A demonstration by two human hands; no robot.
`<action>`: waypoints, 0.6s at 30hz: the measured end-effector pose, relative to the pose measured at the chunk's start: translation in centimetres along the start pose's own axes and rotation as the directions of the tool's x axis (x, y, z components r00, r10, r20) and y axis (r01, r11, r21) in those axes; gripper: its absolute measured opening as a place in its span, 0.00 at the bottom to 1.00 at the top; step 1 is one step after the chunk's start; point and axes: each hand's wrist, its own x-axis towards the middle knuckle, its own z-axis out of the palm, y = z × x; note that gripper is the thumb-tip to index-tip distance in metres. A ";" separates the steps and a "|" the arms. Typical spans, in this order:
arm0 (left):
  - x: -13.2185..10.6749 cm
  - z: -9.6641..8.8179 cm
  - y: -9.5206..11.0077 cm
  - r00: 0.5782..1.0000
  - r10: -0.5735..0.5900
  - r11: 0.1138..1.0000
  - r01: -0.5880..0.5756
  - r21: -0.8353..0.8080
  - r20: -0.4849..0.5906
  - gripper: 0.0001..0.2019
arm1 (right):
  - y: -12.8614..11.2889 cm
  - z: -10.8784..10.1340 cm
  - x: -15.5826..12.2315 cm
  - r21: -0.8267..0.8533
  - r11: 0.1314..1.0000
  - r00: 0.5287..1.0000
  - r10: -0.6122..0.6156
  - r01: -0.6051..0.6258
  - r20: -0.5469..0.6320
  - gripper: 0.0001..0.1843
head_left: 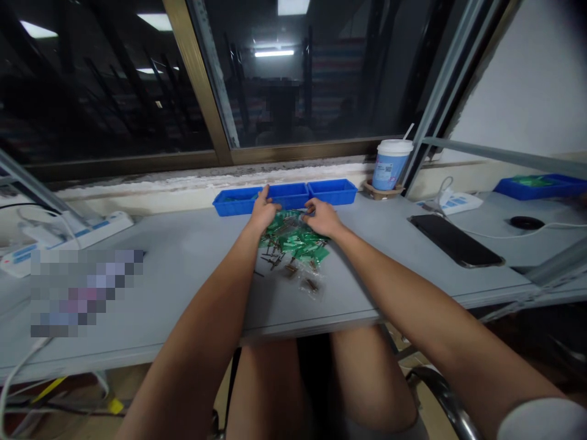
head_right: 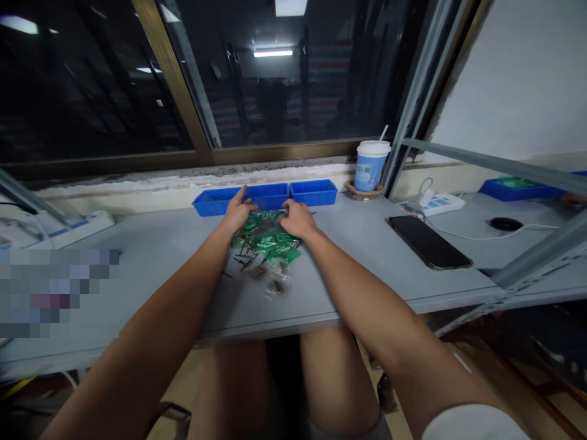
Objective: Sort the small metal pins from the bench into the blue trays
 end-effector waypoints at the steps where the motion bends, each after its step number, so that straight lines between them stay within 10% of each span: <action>1: 0.0 -0.2 0.1 0.999 -0.019 1.000 0.018 -0.016 -0.027 0.36 | 0.0 0.0 0.0 -0.019 1.000 1.000 -0.004 0.005 0.015 0.20; 5: -0.9 -1.0 1.1 0.998 -0.055 0.996 0.057 0.072 -0.030 0.28 | 0.4 0.3 0.0 -0.065 0.989 0.988 -0.125 0.131 0.089 0.20; 10: -2.8 -0.8 2.1 0.968 -0.041 0.874 -0.086 0.479 0.249 0.12 | 0.9 1.2 0.1 -0.186 0.959 0.966 -0.176 0.212 0.190 0.22; 18: -3.7 -0.5 1.1 0.942 0.053 0.882 -0.199 0.426 0.332 0.09 | 0.0 0.9 -0.3 -0.277 0.943 0.966 -0.123 0.185 0.228 0.25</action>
